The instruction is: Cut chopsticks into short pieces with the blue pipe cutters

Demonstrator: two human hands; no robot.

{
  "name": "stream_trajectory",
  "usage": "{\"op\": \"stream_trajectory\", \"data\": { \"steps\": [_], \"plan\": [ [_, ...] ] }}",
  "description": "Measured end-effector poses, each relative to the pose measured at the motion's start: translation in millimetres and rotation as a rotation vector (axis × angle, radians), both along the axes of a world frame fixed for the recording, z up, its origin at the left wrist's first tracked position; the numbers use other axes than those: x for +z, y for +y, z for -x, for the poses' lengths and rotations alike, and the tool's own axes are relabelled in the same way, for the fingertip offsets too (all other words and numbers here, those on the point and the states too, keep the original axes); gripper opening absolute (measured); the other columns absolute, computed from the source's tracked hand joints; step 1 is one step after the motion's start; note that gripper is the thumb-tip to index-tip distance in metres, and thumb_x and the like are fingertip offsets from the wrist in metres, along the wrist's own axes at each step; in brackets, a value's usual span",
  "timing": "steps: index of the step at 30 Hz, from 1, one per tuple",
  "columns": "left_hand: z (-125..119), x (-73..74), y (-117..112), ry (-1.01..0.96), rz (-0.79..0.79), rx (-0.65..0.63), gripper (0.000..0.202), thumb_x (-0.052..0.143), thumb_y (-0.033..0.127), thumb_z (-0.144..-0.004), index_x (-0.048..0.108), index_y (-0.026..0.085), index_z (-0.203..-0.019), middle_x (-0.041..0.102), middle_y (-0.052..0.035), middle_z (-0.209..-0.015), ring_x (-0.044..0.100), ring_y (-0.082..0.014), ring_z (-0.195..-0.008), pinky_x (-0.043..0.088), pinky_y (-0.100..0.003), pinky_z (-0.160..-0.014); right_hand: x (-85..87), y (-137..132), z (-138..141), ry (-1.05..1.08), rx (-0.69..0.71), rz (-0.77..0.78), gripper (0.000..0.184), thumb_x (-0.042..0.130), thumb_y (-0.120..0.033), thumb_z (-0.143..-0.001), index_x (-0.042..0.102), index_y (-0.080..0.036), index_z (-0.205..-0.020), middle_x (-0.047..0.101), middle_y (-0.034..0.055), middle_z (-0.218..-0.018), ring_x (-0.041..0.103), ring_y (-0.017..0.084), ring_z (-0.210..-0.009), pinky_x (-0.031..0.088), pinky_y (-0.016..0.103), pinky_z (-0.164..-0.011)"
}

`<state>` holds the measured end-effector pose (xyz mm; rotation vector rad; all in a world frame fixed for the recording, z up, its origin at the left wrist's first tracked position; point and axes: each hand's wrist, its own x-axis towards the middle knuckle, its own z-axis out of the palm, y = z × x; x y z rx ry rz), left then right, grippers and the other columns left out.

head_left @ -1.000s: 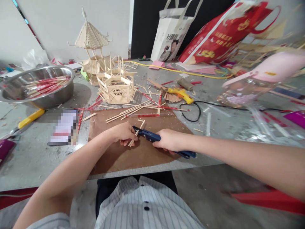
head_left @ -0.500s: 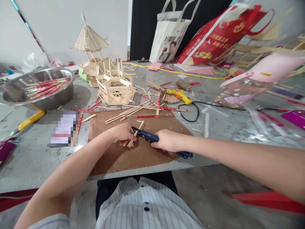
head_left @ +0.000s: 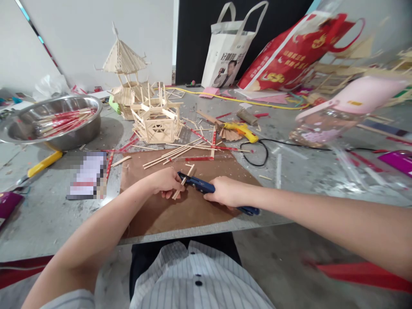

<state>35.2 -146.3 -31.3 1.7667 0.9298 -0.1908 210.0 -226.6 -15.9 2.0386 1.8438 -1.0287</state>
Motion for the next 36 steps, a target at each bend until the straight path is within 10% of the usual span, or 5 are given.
{"op": "stream_trajectory", "data": {
  "steps": [7,15,20,27,36],
  "plan": [
    [0.3,-0.8,0.4,-0.010,0.003,0.027,0.015,0.054,0.026,-0.066,0.055,0.012,-0.061,0.059,0.0005,-0.052,0.040,-0.0046,-0.030,0.031,-0.017,-0.031,-16.8,-1.0,-4.3,0.044,-0.038,-0.156,0.022,0.050,-0.038,-0.070,0.051,-0.017,-0.063,0.060,0.0050,-0.057,0.056,0.014,-0.046,0.036,0.020,-0.042],
    [20.6,20.2,11.1,-0.038,-0.171,-0.007,0.022,0.053,0.032,-0.067,0.061,0.012,-0.062,0.055,0.0013,-0.050,0.038,-0.0035,-0.032,0.028,-0.016,-0.032,-5.6,2.3,-19.2,0.544,-0.251,0.168,0.023,0.054,-0.036,-0.073,0.048,-0.015,-0.065,0.056,0.0011,-0.055,0.055,0.012,-0.042,0.043,0.022,-0.042],
    [47.6,33.6,35.7,-0.130,-0.368,0.270,0.024,0.058,0.034,-0.066,0.064,0.012,-0.068,0.048,0.0031,-0.044,0.036,-0.0040,-0.032,0.026,-0.017,-0.034,3.9,17.9,-36.8,1.028,-0.370,0.120,0.026,0.061,-0.036,-0.070,0.053,-0.015,-0.083,0.063,0.0052,-0.071,0.063,0.018,-0.063,0.050,0.031,-0.062],
    [63.0,17.8,61.5,-0.315,-0.516,0.624,0.031,0.061,0.041,-0.064,0.062,0.010,-0.067,0.040,0.0059,-0.036,0.034,-0.0039,-0.033,0.025,-0.016,-0.036,-24.6,51.5,-33.5,1.598,-0.446,-0.110,0.028,0.050,-0.035,-0.077,0.052,-0.017,-0.098,0.066,0.0075,-0.085,0.063,0.023,-0.080,0.048,0.042,-0.076],
    [64.9,-8.1,74.8,-0.171,-0.543,0.619,0.025,0.058,0.035,-0.067,0.064,0.011,-0.074,0.044,0.0048,-0.036,0.041,-0.0072,-0.033,0.030,-0.017,-0.036,-47.3,51.7,-43.6,1.658,-0.511,-0.036,0.025,0.045,-0.034,-0.079,0.053,-0.019,-0.098,0.066,0.0067,-0.082,0.064,0.023,-0.078,0.048,0.044,-0.076]
  ]
}}
